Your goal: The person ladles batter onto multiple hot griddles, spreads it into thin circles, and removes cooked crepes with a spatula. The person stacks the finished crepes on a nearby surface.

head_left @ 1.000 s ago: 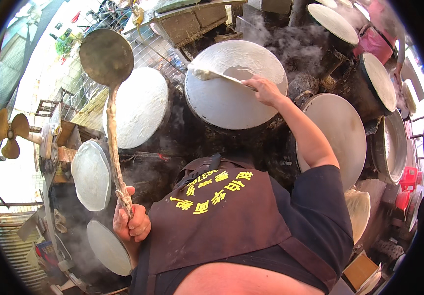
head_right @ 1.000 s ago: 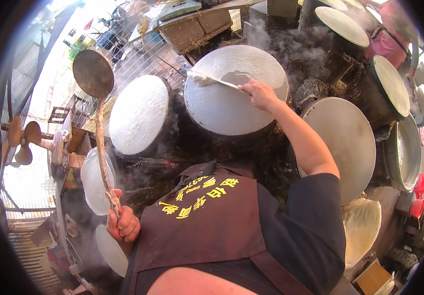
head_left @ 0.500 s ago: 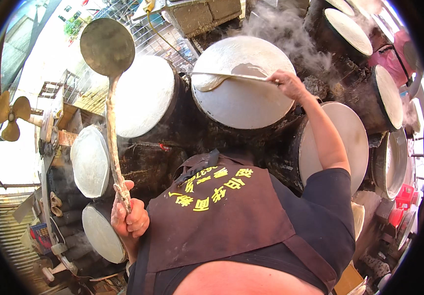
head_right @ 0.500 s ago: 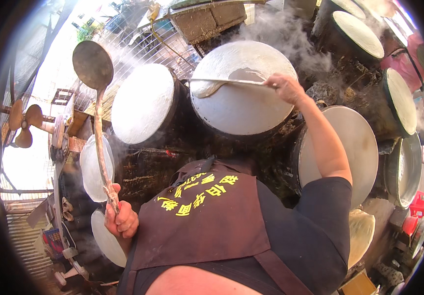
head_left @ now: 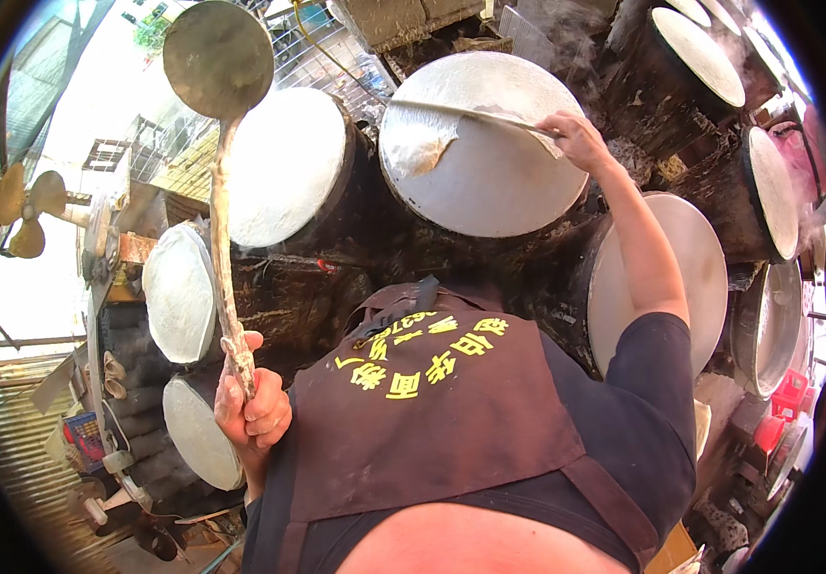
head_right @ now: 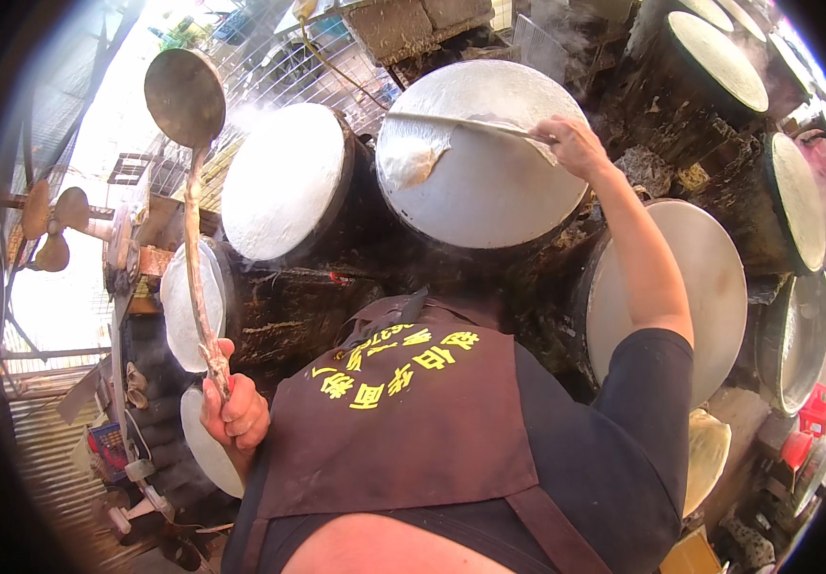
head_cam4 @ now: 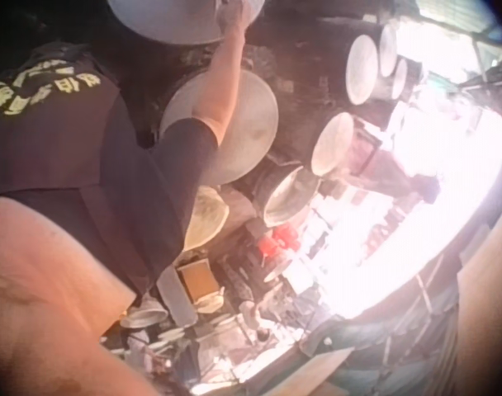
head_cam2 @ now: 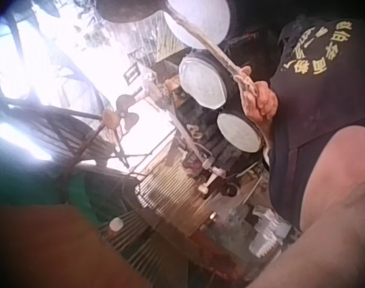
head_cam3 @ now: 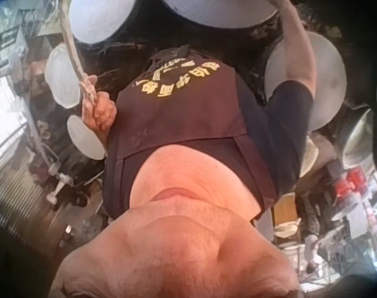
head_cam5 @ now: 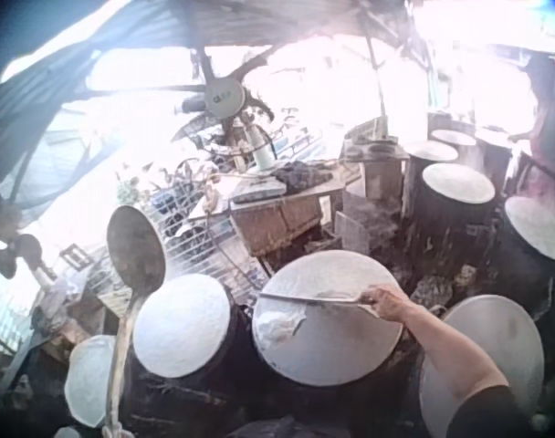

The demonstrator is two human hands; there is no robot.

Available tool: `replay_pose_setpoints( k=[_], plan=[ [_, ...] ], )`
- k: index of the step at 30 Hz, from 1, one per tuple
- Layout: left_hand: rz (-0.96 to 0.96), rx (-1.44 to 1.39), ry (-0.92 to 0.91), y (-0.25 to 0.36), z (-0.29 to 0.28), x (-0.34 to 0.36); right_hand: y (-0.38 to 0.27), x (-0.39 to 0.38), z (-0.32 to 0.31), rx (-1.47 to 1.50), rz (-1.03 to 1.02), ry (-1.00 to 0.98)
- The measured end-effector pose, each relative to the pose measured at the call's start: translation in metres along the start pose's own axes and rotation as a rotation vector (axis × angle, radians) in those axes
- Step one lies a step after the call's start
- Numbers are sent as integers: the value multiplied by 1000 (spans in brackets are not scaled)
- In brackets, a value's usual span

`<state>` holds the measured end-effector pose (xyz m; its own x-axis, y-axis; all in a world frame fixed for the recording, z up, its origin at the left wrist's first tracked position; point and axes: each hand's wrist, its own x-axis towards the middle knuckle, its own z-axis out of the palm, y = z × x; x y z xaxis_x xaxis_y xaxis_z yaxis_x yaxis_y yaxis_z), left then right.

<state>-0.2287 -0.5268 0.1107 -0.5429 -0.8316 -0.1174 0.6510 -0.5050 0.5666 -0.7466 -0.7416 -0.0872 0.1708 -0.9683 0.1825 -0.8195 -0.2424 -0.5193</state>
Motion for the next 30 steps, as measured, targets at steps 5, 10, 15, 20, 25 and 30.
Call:
replay_pose_setpoints(
  k=[5,10,15,20,25,30],
  plan=[
    [-9,-2,-12,-4,4,-3,-16,-12,-5,118,-29,-190],
    [-8,-45,41,-5,9,-4,3,-19,-19,231,96,-13],
    [-34,-76,52,-2,9,0,-23,-15,-7,109,42,-50],
    [-100,-69,33,-2,4,11,-30,-103,-59,-23,27,-134],
    [-122,-134,-37,13,-18,2,-64,-204,-90,146,301,13],
    [-160,-142,-26,32,-25,8,-170,-176,30,816,639,179]
  ],
)
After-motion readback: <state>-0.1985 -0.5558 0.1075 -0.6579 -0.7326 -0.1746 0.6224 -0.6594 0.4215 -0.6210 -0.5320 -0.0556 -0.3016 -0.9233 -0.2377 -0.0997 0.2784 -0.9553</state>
